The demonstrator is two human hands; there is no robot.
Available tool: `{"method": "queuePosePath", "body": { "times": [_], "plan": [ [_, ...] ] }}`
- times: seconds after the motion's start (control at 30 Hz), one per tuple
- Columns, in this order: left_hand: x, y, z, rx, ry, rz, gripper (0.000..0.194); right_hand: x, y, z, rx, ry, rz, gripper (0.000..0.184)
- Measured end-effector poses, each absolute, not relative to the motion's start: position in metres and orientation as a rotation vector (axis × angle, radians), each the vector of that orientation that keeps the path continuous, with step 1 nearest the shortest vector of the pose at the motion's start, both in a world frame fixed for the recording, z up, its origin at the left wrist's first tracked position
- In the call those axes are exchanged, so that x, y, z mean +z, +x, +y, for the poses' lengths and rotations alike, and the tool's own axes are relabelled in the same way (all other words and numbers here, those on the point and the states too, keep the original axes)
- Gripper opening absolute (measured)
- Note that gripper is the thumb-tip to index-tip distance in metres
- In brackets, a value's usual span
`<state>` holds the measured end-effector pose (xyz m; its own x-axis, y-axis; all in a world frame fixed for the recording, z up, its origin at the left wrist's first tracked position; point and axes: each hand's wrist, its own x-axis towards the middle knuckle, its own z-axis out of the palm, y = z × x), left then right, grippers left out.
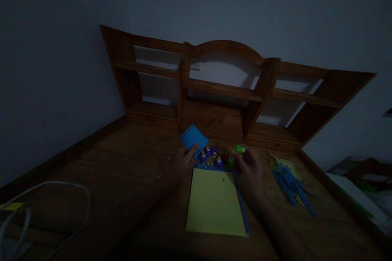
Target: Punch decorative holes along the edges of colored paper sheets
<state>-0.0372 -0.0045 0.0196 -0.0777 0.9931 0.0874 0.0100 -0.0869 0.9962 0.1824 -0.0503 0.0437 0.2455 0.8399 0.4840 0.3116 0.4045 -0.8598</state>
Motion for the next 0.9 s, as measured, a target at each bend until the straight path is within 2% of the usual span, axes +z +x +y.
{"method": "queuePosePath", "body": {
  "times": [0.2,0.43,0.6,0.77,0.9],
  "plan": [
    [0.023,-0.044,-0.002,1.410,1.238,1.184,0.050,0.048,0.189,-0.040,0.476,-1.176,-1.170,0.047],
    [0.019,-0.046,0.003,1.470,1.282,1.174,0.046,0.074,0.203,-0.010,0.229,-1.492,-1.840,0.024],
    [0.013,-0.047,0.008,1.486,1.273,1.188,0.047,0.068,0.213,0.019,-0.158,-1.892,-2.303,0.025],
    [0.012,-0.046,0.008,1.490,1.280,1.187,0.047,0.053,0.215,0.032,-0.178,-1.943,-2.443,0.017],
    [0.014,-0.045,0.006,1.473,1.268,1.147,0.048,0.044,0.219,0.033,-0.163,-1.910,-2.491,0.023]
  ]
}}
